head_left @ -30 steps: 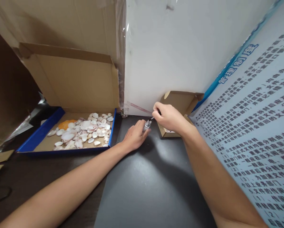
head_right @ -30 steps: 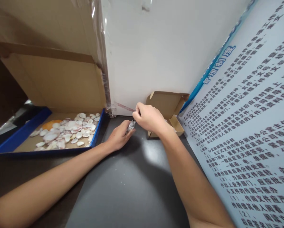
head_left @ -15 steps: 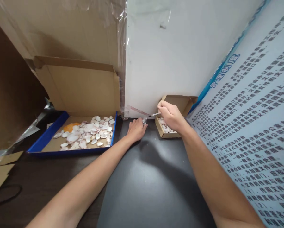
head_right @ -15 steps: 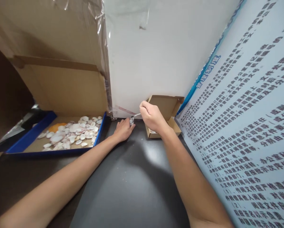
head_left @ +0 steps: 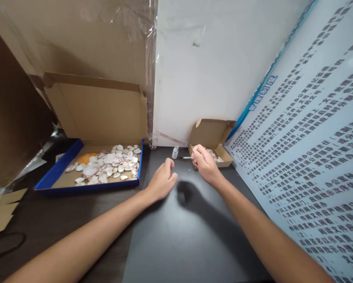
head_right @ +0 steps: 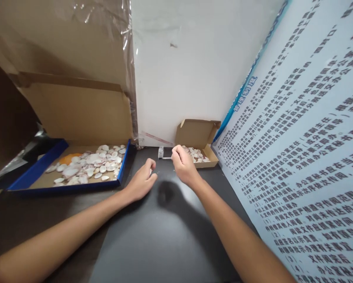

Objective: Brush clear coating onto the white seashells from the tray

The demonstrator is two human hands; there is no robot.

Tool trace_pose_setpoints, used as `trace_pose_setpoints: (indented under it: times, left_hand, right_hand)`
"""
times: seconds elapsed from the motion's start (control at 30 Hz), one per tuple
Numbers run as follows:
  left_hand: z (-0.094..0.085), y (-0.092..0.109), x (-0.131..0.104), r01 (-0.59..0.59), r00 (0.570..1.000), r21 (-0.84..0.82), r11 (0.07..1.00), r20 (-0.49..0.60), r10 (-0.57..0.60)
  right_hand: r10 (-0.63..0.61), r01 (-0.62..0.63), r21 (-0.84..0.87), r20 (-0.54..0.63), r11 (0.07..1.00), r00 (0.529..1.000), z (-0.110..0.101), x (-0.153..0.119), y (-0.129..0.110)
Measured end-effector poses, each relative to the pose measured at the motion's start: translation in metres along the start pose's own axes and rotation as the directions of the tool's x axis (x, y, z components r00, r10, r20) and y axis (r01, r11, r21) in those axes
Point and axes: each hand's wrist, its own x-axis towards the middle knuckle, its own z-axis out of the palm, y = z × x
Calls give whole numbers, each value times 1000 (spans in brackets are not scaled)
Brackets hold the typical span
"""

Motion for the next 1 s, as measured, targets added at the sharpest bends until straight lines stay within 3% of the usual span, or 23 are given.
trace_pose_setpoints:
  times: [0.1, 0.17, 0.23, 0.5, 0.73, 1.0]
  left_hand:
    - [-8, -8, -23, 102, 991, -321, 942, 115, -68]
    - [-9, -16, -30, 214, 969, -525, 824, 221, -111]
    - [-9, -23, -32, 286, 949, -620, 731, 286, -130]
    - [-18, -16, -31, 381, 905, -583, 718, 393, -162]
    - [-20, -16, -33, 352, 915, -510, 785, 365, -173]
    - [-21, -17, -34, 355, 909, -543, 761, 390, -146]
  right_hand:
    - [46, -49, 189, 22, 981, 999, 11, -18, 5]
    - [100, -104, 288, 29, 952, 995, 18, -27, 8]
    - [131, -139, 317, 45, 938, 990, 24, -34, 11]
    - [97, -118, 206, 107, 972, 990, 36, -50, 24]
    - [78, -99, 143, 141, 985, 987, 36, -56, 17]
    - [31, -52, 106, 188, 993, 982, 38, -61, 15]
